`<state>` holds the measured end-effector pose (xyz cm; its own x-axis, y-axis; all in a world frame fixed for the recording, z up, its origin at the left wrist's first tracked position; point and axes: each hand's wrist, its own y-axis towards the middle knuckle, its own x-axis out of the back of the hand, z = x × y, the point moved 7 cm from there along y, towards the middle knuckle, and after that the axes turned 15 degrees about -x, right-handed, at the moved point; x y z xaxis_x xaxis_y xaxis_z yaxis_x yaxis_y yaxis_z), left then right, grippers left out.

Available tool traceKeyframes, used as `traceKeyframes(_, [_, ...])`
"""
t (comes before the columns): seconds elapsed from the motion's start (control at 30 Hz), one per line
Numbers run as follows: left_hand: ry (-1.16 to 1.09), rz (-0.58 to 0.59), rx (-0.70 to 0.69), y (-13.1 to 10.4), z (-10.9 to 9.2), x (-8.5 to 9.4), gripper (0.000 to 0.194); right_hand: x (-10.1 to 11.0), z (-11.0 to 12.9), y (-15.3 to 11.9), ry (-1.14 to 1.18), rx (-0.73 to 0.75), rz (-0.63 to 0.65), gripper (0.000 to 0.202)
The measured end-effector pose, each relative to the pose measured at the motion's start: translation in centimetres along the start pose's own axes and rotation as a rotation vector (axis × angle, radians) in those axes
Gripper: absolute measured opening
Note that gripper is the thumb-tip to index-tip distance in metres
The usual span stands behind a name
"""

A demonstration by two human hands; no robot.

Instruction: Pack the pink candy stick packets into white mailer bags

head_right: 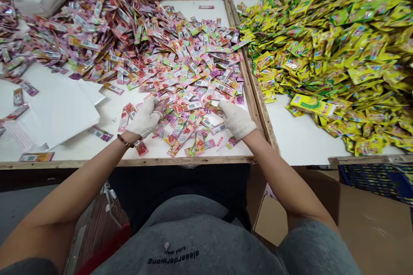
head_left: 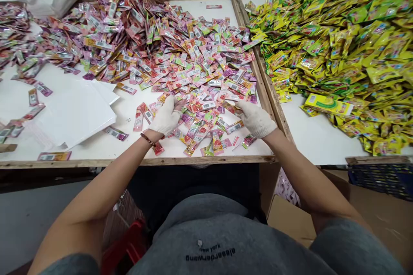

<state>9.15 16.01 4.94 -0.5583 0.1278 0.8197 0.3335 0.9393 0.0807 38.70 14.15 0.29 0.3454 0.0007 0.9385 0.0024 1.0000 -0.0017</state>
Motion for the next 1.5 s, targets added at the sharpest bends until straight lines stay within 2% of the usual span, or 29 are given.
traceKeyframes(0.03, [-0.025,-0.011,0.022,0.3,-0.3,-0.4,0.019,-0.1,1.2,0.4,0.024,0.017,0.007,0.031])
traceKeyframes(0.1, [-0.014,0.05,0.087,0.7,-0.8,-1.9,0.027,-0.3,3.4,1.3,0.054,0.05,0.038,0.029])
traceKeyframes(0.2, [0.025,0.144,0.14,0.7,-1.2,-3.7,0.024,-0.3,5.0,2.1,0.126,0.063,0.102,0.027])
traceKeyframes(0.33, [0.013,0.098,0.166,0.3,-0.5,-3.6,0.02,0.8,5.2,2.3,0.161,-0.033,0.134,0.027])
traceKeyframes(0.4, [0.012,0.091,0.181,0.3,-0.2,-3.6,0.024,0.9,6.2,2.2,0.14,-0.068,0.149,0.025])
traceKeyframes(0.5, [0.047,0.202,0.16,0.5,-0.5,-5.1,0.033,-0.9,9.2,2.1,0.05,-0.08,0.268,0.023])
traceKeyframes(0.57, [0.12,0.282,0.139,0.4,-0.7,-6.0,0.029,-2.6,11.0,2.0,-0.045,-0.088,0.362,0.026])
traceKeyframes(0.67, [0.175,0.295,0.082,-0.2,-0.9,-5.9,0.022,-3.3,11.9,1.7,-0.111,-0.062,0.414,0.023])
traceKeyframes(0.73, [0.162,0.23,0.024,-0.7,-0.9,-4.5,0.023,-2.2,11.1,1.3,-0.081,-0.023,0.39,0.016])
traceKeyframes(0.83, [0.086,0.116,-0.032,-1.2,-1.0,-1.7,0.028,0.3,7.6,0.6,0.024,-0.034,0.341,0.01])
traceKeyframes(0.93, [-0.014,0.022,-0.061,-0.1,-1.8,-0.2,0.032,1.2,3.2,0.7,0.232,-0.166,0.334,0.035])
traceKeyframes(1.0, [-0.025,0.007,-0.104,1.7,-3.2,-0.6,0.034,0.8,1.2,1.1,0.297,-0.237,0.331,0.049])
traceKeyframes(1.03, [-0.011,0.03,-0.134,2.9,-4.1,-1.3,0.035,0.3,0.7,1.4,0.274,-0.261,0.327,0.051])
traceKeyframes(1.17, [0.166,0.261,-0.206,6.9,-7.3,-6.3,0.035,-2.1,0.6,2.5,0.036,-0.363,0.321,0.032])
traceKeyframes(1.27, [0.299,0.42,-0.125,8.1,-7.5,-8.8,0.037,-3.1,0.9,2.9,-0.11,-0.377,0.326,0.03])
traceKeyframes(1.3, [0.318,0.444,-0.104,8.2,-7.4,-9.0,0.038,-3.1,0.9,2.9,-0.135,-0.352,0.326,0.026])
traceKeyframes(1.37, [0.32,0.428,-0.115,8.3,-7.0,-8.2,0.038,-2.4,0.6,2.8,-0.123,-0.299,0.306,0.017])
traceKeyframes(1.5, [0.26,0.29,-0.222,8.6,-6.6,-4.6,0.053,0.0,-0.4,1.9,0.058,-0.294,0.205,0.024])
